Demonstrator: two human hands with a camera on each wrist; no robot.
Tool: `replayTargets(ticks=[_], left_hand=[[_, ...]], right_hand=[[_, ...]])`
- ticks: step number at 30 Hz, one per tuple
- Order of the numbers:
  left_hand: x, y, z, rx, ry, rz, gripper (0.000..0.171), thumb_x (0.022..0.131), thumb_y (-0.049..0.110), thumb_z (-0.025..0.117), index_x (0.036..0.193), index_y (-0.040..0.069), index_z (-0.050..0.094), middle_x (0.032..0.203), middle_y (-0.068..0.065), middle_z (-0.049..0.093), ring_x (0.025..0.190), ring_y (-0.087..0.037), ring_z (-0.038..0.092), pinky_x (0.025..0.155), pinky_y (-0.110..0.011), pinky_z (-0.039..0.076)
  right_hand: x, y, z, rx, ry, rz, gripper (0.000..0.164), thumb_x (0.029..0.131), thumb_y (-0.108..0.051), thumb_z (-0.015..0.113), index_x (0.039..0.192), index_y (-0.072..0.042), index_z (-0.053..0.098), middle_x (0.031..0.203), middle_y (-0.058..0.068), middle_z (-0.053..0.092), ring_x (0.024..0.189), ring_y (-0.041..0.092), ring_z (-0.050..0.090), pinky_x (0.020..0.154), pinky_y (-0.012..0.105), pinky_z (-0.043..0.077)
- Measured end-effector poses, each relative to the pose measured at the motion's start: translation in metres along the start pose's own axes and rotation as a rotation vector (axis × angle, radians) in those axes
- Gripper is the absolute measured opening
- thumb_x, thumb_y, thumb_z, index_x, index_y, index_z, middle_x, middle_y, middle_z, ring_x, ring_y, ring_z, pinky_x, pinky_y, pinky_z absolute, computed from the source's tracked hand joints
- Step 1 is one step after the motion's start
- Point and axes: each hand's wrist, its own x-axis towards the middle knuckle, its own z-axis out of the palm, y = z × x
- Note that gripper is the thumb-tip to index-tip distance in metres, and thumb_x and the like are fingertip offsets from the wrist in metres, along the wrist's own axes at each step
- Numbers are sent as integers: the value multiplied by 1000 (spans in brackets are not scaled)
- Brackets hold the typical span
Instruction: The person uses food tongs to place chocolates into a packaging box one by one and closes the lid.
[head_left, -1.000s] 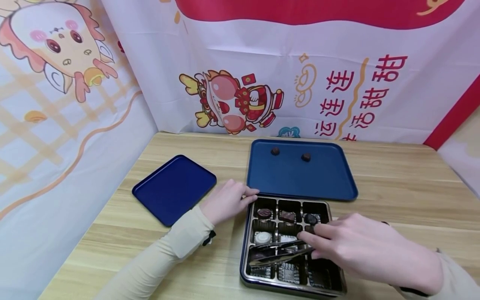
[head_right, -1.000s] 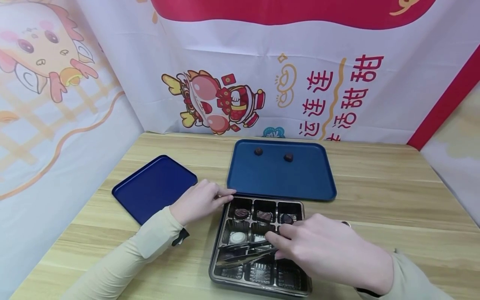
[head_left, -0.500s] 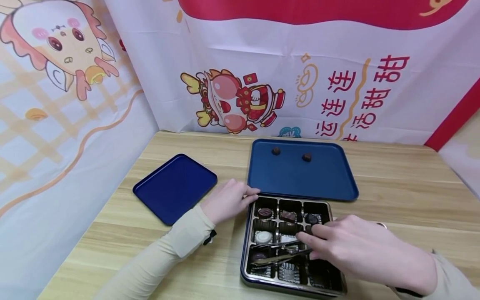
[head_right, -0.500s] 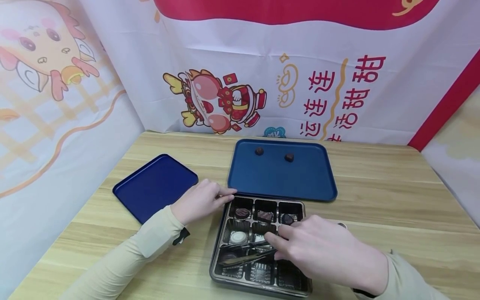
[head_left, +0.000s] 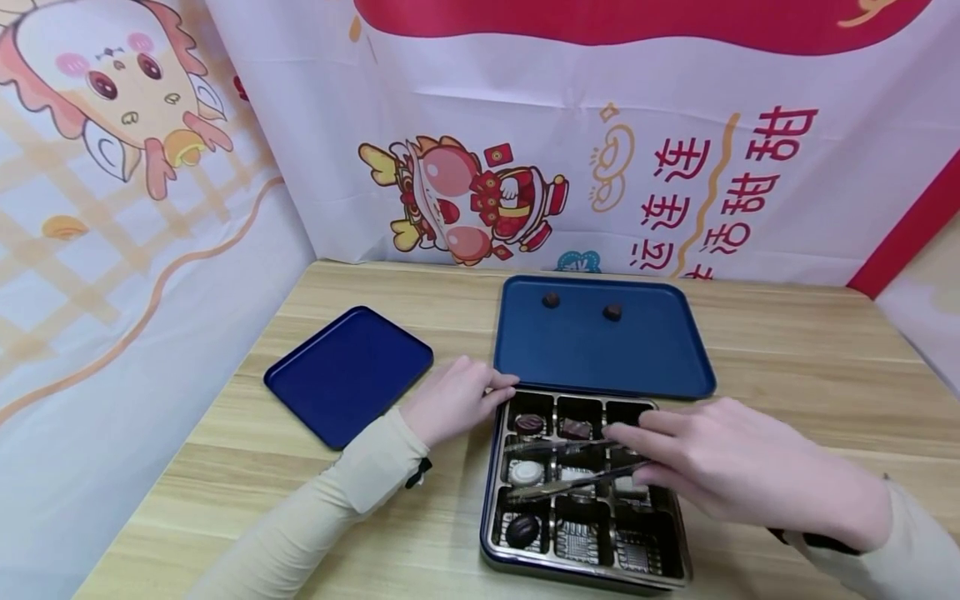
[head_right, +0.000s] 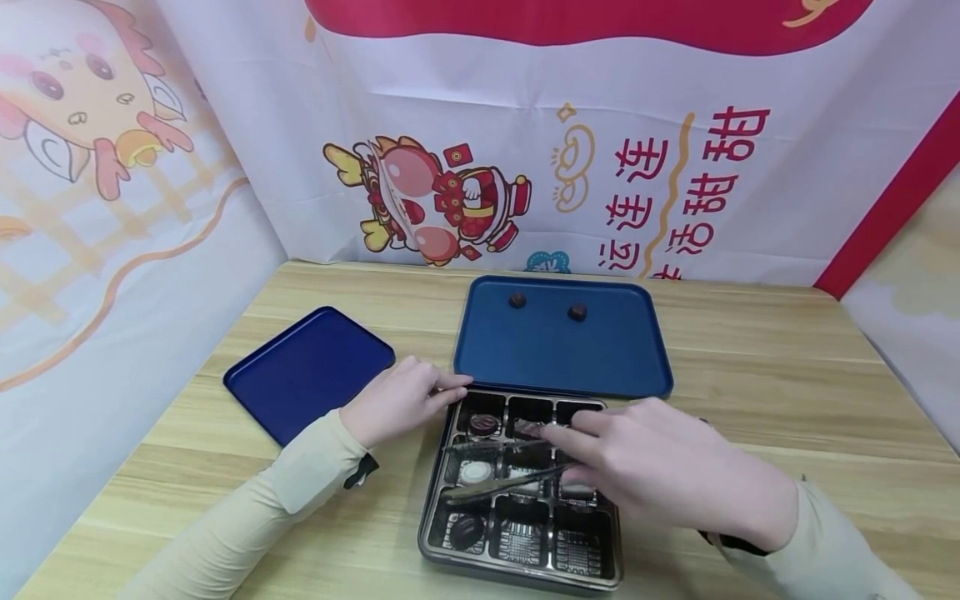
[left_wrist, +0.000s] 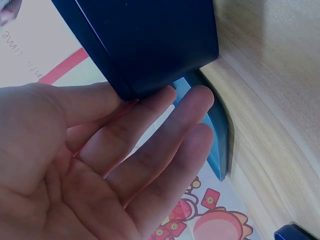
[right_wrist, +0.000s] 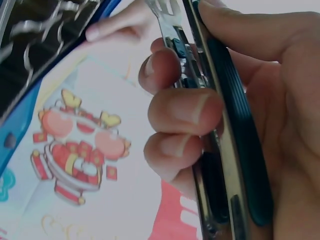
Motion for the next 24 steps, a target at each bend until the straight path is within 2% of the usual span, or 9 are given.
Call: replayTargets(ticks=[3, 7, 11, 12, 15, 18, 22, 24], left_hand=[[1, 0, 0, 3, -1, -2, 24, 96, 25, 60, 116, 16, 69, 112, 5, 64, 42, -3, 31, 39, -21, 30], [1, 0, 0, -3, -1, -6, 25, 96, 25, 60, 116, 15, 69, 112, 4, 65, 41, -4, 32, 39, -21, 30], [0, -1, 0, -6, -1, -11, 24, 95, 25, 60, 116, 16, 69, 112, 4, 65, 40, -4, 30, 38, -21, 30], [0, -1, 0, -5, -2, -13, 24, 95, 25, 60, 116, 16, 69, 112, 5, 64, 40, -4, 30, 39, -21, 30], [-1, -1, 0, -9, -3, -18, 24, 95, 24, 60, 115, 15, 70, 112, 5, 64, 42, -4, 32, 39, -21, 30], [-1, 0, 0, -6, 0, -16, 23, 95, 24, 61, 115, 16, 70, 112, 6, 64, 42, -4, 33, 40, -21, 30], [-1, 1, 0, -13, 2, -8, 23, 94, 24, 61, 114, 16, 70, 112, 5, 65, 42, -4, 32, 40, -21, 30], [-1, 1, -1, -23, 1, -7, 23, 94, 23, 61, 114, 15, 70, 112, 5, 65, 42, -5, 32, 40, -21, 31]], right_hand=[[-4, 12, -8, 10, 20, 31, 33, 93, -31, 62, 121, -13, 63, 85, -17, 52, 58, -7, 44, 49, 14, 38], [-12, 36, -17, -1, 22, 136, 40, 89, -26, 66, 127, -13, 61, 87, -19, 51, 55, -10, 35, 50, 12, 33], [-20, 68, -16, -59, 17, 268, 45, 87, -24, 70, 129, -11, 60, 86, -14, 59, 52, -7, 36, 50, 19, 36], [-22, 77, -14, -78, 5, 304, 45, 87, -25, 69, 129, -11, 60, 82, -13, 59, 50, -5, 36, 48, 22, 35], [-25, 103, -6, -130, -78, 439, 42, 89, -28, 67, 126, -8, 60, 68, -10, 55, 49, 2, 40, 46, 28, 36], [-27, 126, 2, -172, -190, 581, 41, 91, -30, 64, 124, -5, 61, 66, -3, 56, 54, 13, 51, 48, 37, 42], [-29, 150, 12, -182, -289, 698, 41, 92, -30, 62, 121, -1, 62, 90, 13, 66, 72, 26, 62, 61, 49, 47], [-28, 157, 16, -163, -325, 724, 40, 94, -31, 60, 120, -1, 62, 89, 13, 65, 70, 23, 60, 60, 47, 47]])
